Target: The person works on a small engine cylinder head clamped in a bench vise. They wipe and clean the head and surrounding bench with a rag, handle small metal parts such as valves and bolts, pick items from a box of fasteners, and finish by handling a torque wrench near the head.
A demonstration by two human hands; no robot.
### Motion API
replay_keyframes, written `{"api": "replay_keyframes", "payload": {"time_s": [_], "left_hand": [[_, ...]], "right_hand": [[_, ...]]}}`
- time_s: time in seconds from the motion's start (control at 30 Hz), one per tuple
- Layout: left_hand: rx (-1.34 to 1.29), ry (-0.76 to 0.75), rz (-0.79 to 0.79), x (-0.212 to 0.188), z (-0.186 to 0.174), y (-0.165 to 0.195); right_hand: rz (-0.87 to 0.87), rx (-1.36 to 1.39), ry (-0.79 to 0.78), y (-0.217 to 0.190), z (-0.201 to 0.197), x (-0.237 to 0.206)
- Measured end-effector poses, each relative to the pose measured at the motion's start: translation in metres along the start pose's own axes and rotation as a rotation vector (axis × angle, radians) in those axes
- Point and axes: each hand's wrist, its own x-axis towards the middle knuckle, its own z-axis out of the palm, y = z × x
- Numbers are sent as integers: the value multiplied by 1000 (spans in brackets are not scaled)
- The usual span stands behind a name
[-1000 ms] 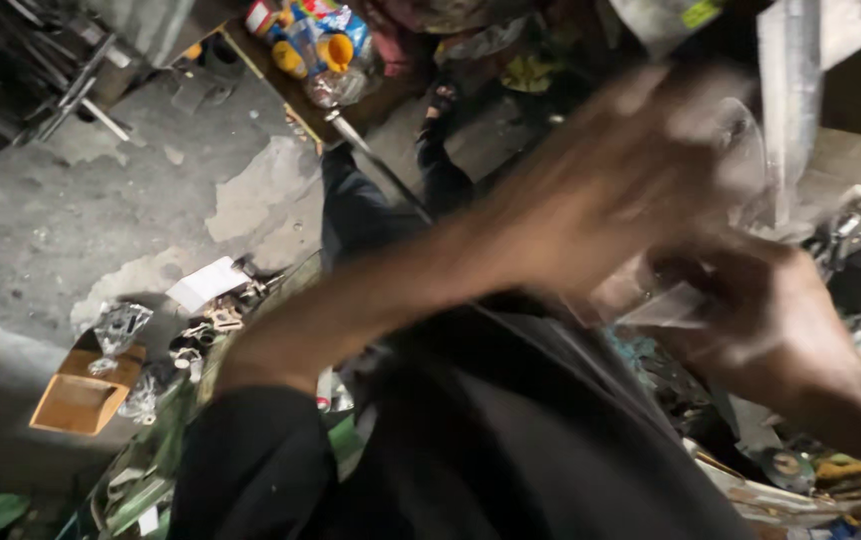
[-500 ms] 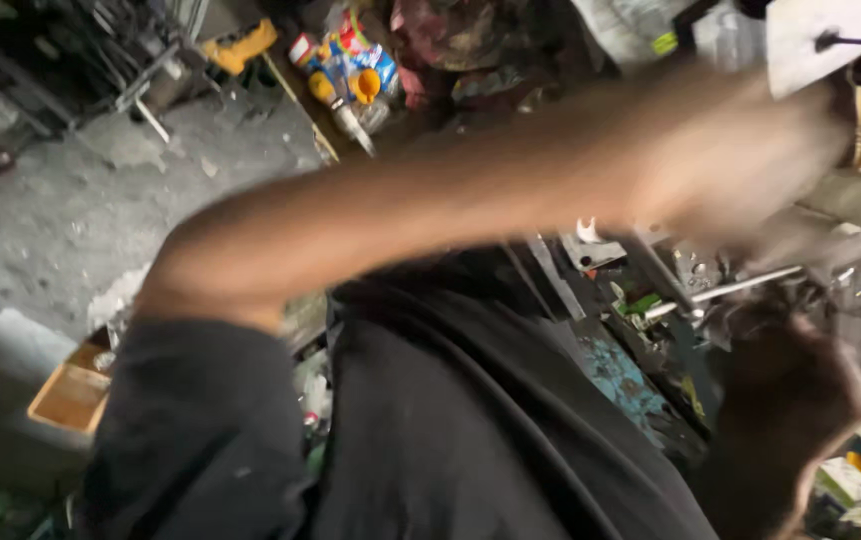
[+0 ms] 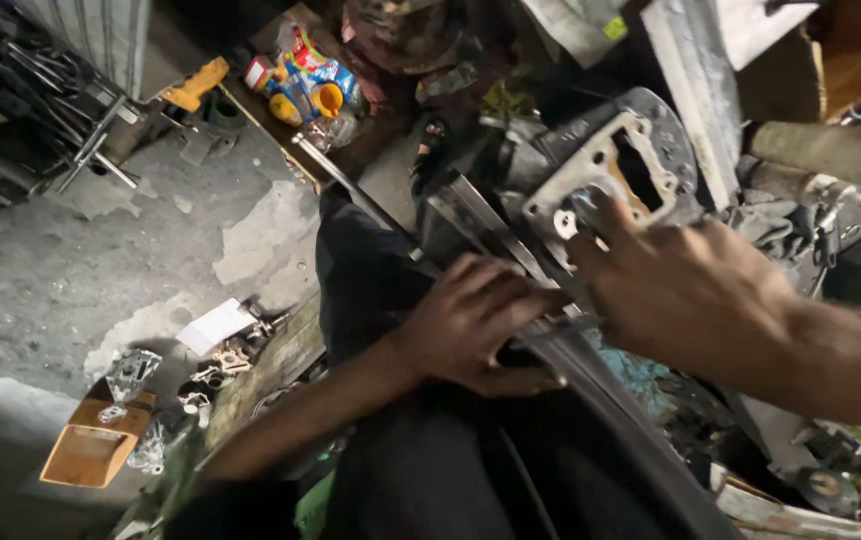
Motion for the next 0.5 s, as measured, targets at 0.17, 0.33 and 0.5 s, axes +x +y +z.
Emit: {"api": "replay_keyframes", "payload": {"time_s": [0.17, 0.33, 0.5], "left_hand": [[77, 239, 122, 3, 25, -40], [150, 112, 140, 147, 74, -103], [66, -935, -22, 236, 203, -103]], "right_hand": [[64, 204, -44, 4, 4, -1], [578, 1855, 506, -8, 40, 2], [230, 2731, 704, -31, 57, 4]]}}
